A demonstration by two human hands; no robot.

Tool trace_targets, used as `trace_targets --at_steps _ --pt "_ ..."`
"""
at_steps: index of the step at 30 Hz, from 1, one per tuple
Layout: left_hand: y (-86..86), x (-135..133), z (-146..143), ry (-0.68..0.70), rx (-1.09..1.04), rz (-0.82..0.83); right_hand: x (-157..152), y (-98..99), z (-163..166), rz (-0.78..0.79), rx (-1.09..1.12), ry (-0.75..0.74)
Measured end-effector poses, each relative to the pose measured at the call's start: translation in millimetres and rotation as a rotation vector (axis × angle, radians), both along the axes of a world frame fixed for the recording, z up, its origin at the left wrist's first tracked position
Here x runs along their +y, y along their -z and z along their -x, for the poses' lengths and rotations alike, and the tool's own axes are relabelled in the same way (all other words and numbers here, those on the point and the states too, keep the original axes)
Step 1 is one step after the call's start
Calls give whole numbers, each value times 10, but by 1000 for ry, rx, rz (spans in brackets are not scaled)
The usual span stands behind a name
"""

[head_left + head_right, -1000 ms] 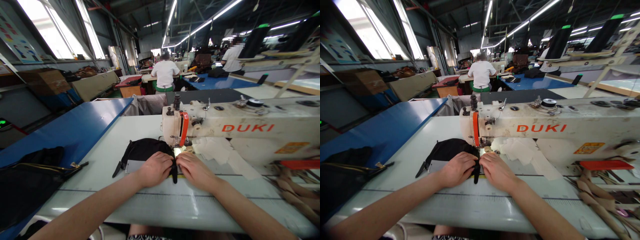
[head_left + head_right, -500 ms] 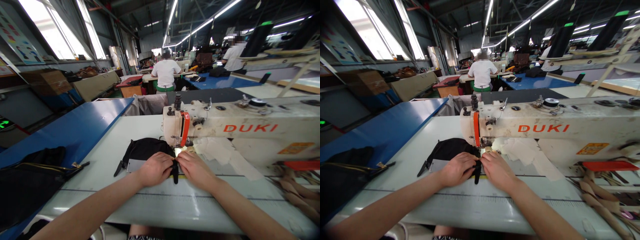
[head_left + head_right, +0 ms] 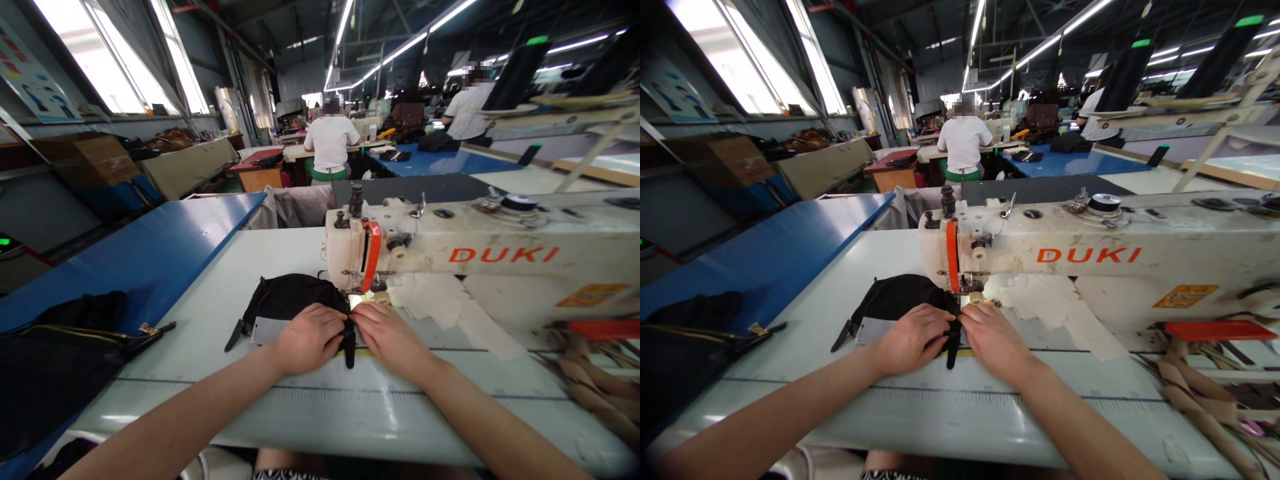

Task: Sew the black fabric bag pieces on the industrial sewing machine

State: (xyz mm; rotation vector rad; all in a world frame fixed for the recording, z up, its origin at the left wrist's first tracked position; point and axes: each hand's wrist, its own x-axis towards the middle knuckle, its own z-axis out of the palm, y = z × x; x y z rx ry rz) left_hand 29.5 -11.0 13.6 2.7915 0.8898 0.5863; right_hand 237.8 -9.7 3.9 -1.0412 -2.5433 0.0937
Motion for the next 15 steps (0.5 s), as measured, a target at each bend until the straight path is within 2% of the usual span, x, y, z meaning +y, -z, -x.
trace_targets --at_steps 15 --pt "4 -16 13 -8 10 4 -1 17 6 -20 9 -10"
